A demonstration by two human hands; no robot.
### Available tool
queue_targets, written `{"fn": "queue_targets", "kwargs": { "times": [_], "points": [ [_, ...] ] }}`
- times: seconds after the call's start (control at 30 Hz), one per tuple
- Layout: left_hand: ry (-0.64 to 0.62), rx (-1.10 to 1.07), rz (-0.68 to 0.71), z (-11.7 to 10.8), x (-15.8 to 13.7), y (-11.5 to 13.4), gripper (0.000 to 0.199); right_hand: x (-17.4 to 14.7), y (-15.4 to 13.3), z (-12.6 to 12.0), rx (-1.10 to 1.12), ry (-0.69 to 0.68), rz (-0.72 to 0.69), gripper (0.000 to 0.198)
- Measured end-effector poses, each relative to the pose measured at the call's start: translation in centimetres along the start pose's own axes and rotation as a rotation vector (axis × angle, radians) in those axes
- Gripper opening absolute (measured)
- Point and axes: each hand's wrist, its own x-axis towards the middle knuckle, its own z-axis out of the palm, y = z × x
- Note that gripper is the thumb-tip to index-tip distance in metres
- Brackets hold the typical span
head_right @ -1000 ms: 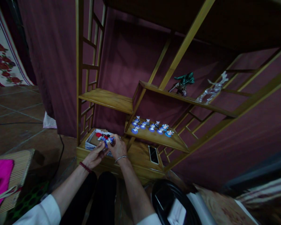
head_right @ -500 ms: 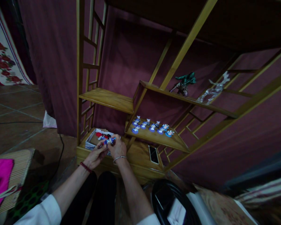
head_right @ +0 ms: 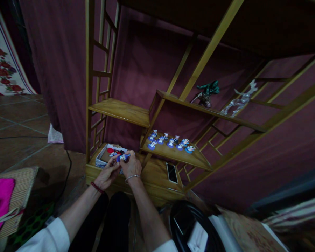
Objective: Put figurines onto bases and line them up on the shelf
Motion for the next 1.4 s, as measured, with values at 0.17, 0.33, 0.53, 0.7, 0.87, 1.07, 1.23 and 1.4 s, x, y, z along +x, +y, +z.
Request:
{"fn": "queue_targets", "kwargs": {
  "times": [0.17,0.33,0.53,0.7,0.87,1.07,1.23,1.4],
  "points": [
    [0.002,0.001,-0.008,-0.1,0.1,-0.1,0.039,0.0,-0.1,-0.1,-0.009,-0.017,-0.002,0.022],
    [0.039,-0.011,-0.033,-0.1,0.1,-0.2,0.038,-0.1,0.1,-0.1,0.017,-0.038,-0.058,0.021],
    [0.044,-0.013,-0.041,-0.2,0.1,-0.2,0.031,0.0,0.3,0.0,0.073,-0.049,-0.122,0.020],
    [0.062,-0.013,-0.066,-0.3,0.1,-0.1,0.027,0.1,0.7,-0.1,0.095,-0.074,-0.169,0.021],
    [0.063,-0.031,-0.098,-0.6,0.1,-0.1,0.024,0.1,1.0,-0.3,0.081,-0.082,-0.222,0.022],
    [0.000,-0.017,-0.108,-1.0,0.0,-0.1,0.020,0.0,1.2,-0.7,0.096,-0.128,-0.246,0.022],
    [0.028,-0.025,-0.132,-1.0,-0.2,0.1,0.014,0.1,1.3,-1.0,0.152,-0.166,-0.262,0.024],
    [0.003,-0.026,-0.148,-1.0,-0.3,0.2,0.005,0.1,1.2,-1.5,0.192,-0.224,-0.271,0.025]
  ]
}}
